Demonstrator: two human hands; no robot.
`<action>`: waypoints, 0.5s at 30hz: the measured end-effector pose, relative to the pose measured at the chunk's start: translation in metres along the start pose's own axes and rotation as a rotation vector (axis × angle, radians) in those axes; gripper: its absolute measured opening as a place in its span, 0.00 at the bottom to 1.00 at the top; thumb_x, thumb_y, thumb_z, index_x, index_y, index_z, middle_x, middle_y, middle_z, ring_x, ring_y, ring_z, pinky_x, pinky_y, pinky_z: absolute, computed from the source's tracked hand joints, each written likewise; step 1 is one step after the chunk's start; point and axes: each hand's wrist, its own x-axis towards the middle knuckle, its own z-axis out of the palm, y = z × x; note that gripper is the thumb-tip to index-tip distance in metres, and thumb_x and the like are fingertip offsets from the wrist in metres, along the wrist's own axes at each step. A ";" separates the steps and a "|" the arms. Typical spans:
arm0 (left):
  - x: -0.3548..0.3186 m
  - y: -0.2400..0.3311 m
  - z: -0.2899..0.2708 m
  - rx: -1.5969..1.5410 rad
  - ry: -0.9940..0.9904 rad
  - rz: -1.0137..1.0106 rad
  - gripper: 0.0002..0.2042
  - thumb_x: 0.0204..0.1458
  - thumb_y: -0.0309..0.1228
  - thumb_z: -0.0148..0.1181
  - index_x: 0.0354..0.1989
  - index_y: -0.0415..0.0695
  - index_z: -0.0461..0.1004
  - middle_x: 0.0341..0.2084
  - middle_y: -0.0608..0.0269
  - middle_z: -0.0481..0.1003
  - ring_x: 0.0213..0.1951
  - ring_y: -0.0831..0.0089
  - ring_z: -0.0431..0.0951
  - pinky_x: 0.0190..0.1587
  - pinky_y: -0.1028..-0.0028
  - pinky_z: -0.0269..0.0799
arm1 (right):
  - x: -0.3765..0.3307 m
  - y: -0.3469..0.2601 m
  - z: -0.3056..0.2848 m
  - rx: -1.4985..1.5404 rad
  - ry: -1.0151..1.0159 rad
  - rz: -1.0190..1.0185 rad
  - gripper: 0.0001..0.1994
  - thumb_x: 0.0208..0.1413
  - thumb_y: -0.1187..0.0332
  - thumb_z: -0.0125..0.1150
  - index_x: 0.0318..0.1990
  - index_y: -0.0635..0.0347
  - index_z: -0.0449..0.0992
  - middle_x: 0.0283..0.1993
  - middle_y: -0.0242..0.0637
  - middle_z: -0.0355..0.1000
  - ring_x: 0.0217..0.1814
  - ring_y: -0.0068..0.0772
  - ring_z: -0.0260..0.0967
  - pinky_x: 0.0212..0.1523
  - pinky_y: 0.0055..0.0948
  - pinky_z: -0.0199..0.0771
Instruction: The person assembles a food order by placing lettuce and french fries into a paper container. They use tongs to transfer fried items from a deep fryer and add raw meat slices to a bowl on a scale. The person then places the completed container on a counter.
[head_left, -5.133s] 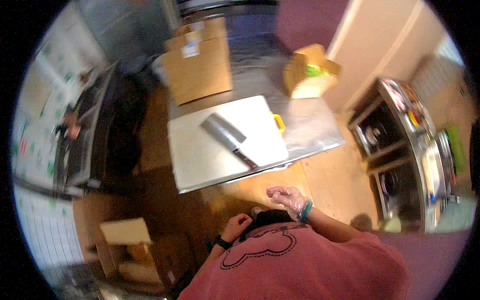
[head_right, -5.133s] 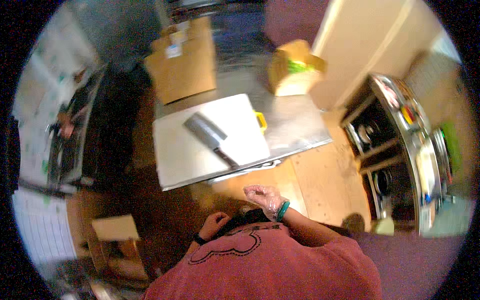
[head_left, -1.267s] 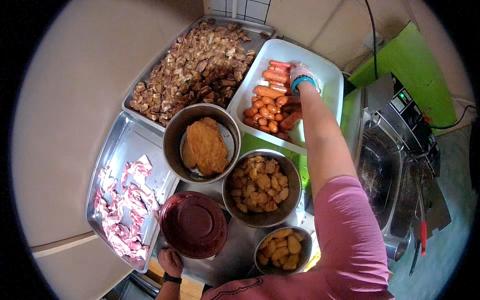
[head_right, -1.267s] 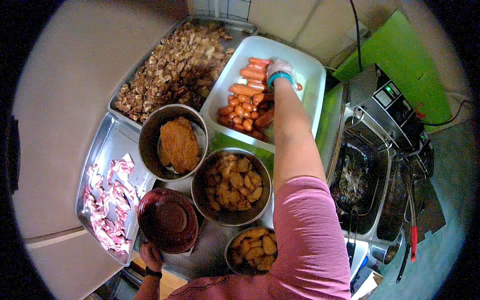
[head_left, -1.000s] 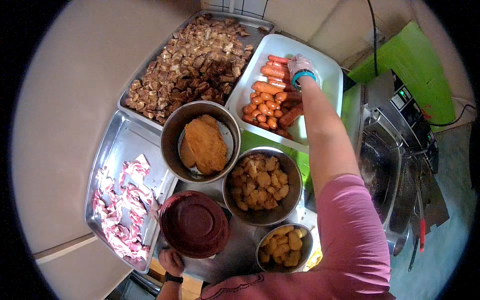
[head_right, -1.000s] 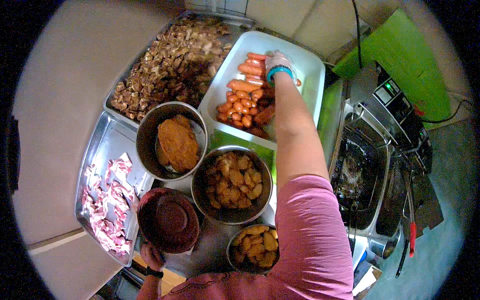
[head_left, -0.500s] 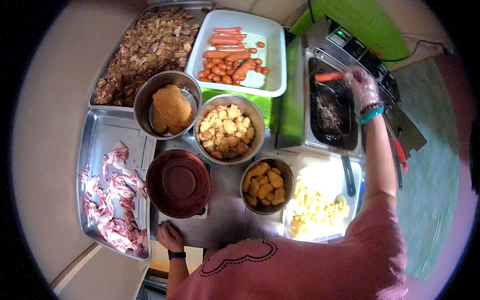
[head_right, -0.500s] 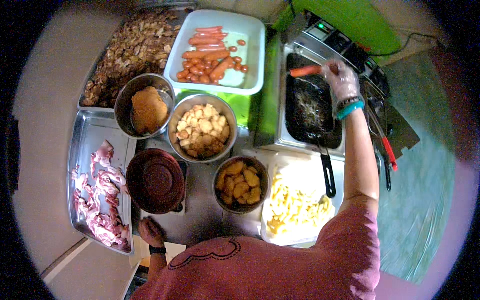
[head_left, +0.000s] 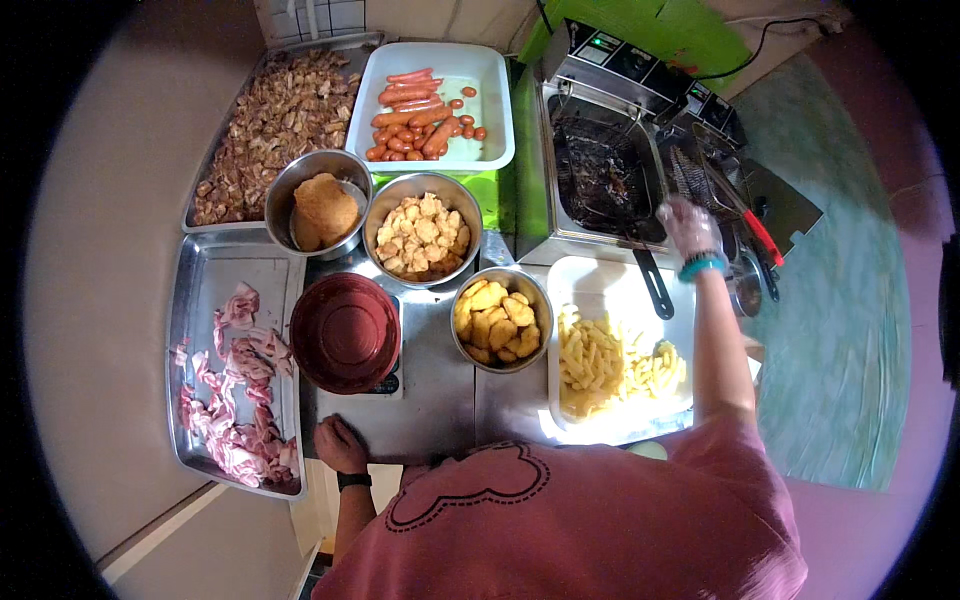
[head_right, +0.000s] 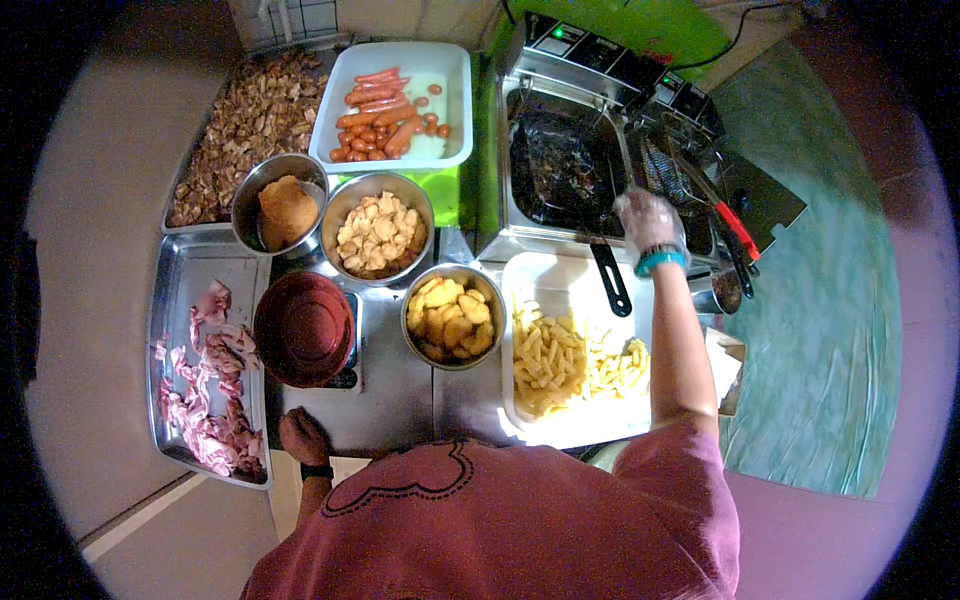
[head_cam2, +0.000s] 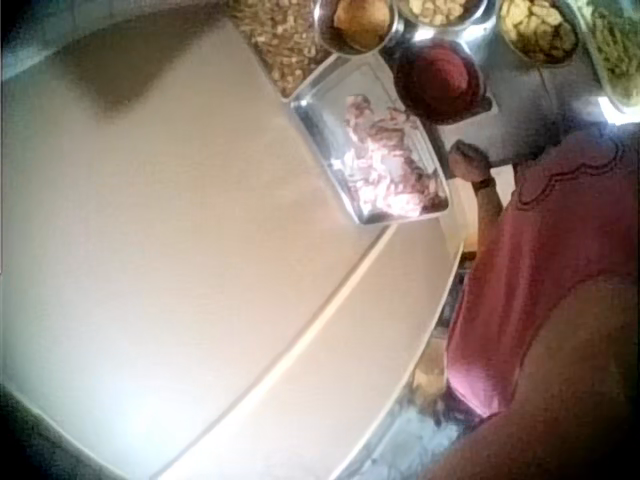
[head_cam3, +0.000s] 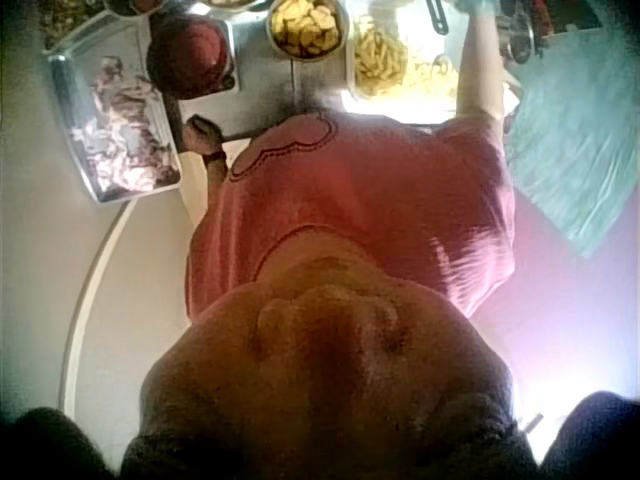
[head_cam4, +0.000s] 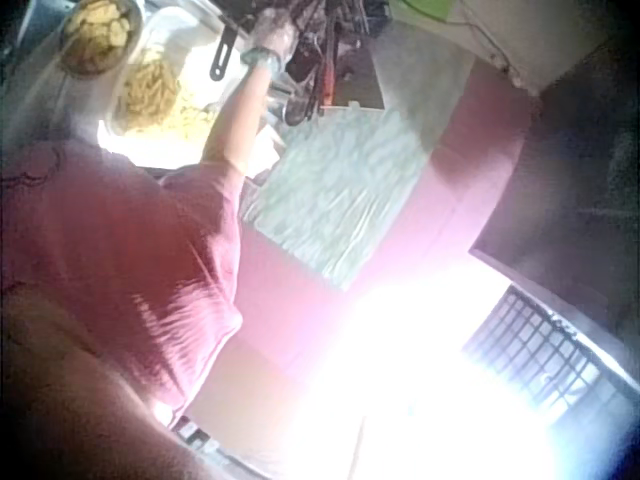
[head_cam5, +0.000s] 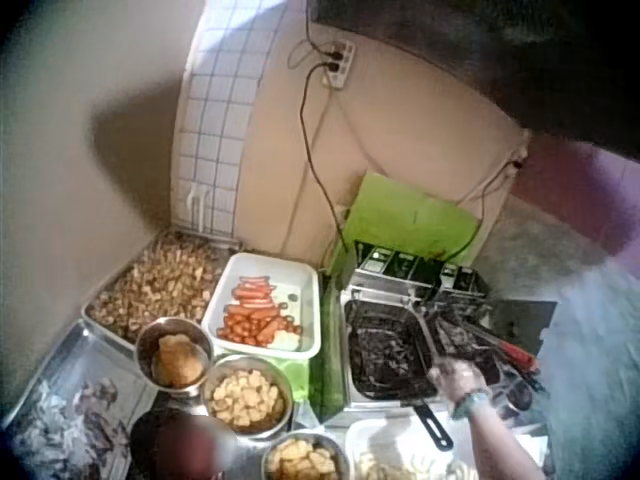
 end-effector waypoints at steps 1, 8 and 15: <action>-0.002 0.000 0.000 -0.006 0.021 0.016 0.04 0.49 0.27 0.47 0.29 0.41 0.68 0.25 0.53 0.68 0.30 0.54 0.69 0.32 0.62 0.63 | -0.020 0.004 0.000 -0.023 -0.002 0.051 0.17 0.51 0.51 0.50 0.43 0.46 0.73 0.43 0.41 0.71 0.44 0.43 0.69 0.44 0.37 0.69; -0.001 0.002 0.001 -0.073 -0.011 -0.004 0.05 0.49 0.27 0.47 0.30 0.40 0.68 0.25 0.53 0.68 0.30 0.53 0.68 0.32 0.61 0.63 | -0.093 0.019 0.044 1.776 -0.643 0.571 0.14 0.54 0.67 0.47 0.45 0.67 0.65 0.27 0.35 0.68 0.20 0.23 0.64 0.18 0.17 0.63; 0.000 -0.002 0.000 -0.044 -0.003 0.011 0.05 0.49 0.27 0.47 0.30 0.40 0.68 0.25 0.52 0.68 0.30 0.53 0.68 0.31 0.60 0.63 | -0.102 -0.007 0.030 2.046 -0.649 0.548 0.12 0.53 0.71 0.46 0.44 0.67 0.63 0.22 0.30 0.63 0.15 0.16 0.55 0.13 0.14 0.56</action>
